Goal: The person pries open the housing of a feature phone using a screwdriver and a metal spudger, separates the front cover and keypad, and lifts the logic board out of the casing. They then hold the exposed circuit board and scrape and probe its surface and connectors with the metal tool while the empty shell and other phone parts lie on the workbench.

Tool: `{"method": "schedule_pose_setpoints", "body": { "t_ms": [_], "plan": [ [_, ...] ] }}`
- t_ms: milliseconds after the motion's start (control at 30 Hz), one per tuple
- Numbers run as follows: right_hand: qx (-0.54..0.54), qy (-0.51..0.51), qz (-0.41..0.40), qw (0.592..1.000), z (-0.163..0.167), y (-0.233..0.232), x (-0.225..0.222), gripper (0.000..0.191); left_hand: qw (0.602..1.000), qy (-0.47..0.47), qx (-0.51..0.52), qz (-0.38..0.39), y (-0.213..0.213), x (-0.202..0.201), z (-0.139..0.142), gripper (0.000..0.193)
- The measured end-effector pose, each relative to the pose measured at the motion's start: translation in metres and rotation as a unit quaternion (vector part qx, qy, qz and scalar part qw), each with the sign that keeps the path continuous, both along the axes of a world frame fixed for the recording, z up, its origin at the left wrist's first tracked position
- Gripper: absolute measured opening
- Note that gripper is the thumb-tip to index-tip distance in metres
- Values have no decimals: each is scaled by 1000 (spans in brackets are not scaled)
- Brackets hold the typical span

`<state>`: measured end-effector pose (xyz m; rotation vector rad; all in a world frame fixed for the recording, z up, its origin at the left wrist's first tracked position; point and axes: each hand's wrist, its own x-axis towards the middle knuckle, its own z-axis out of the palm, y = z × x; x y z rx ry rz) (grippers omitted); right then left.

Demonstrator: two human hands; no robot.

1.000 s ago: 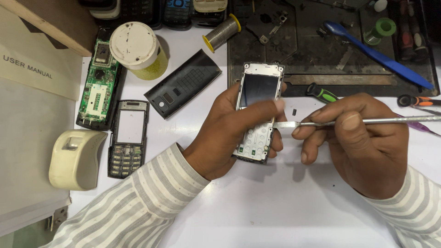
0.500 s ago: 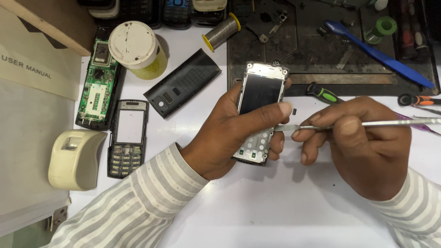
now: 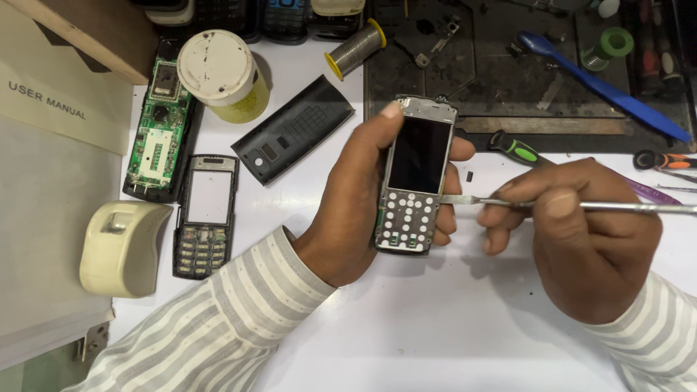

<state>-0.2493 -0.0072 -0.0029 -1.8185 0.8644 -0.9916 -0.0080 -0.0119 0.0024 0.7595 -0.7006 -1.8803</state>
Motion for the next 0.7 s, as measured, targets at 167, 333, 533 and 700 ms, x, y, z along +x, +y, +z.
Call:
{"method": "schedule_pose_setpoints", "body": {
  "t_ms": [167, 333, 533, 700],
  "plan": [
    [69, -146, -35, 986, -5, -8, -6, 22, 1000, 16, 3, 0, -3, -2, -9, 75],
    [41, -94, 17, 995, -3, 5, -3, 16, 999, 37, 19, 21, -5, -3, -16, 70],
    [11, 9, 103, 995, 5, 14, -2, 15, 998, 42, 33, 45, -4, -2, -17, 74],
    [-4, 33, 115, 993, 4, 13, 0, 14, 998, 29, 23, 59, -2, -3, -16, 80]
  ]
}}
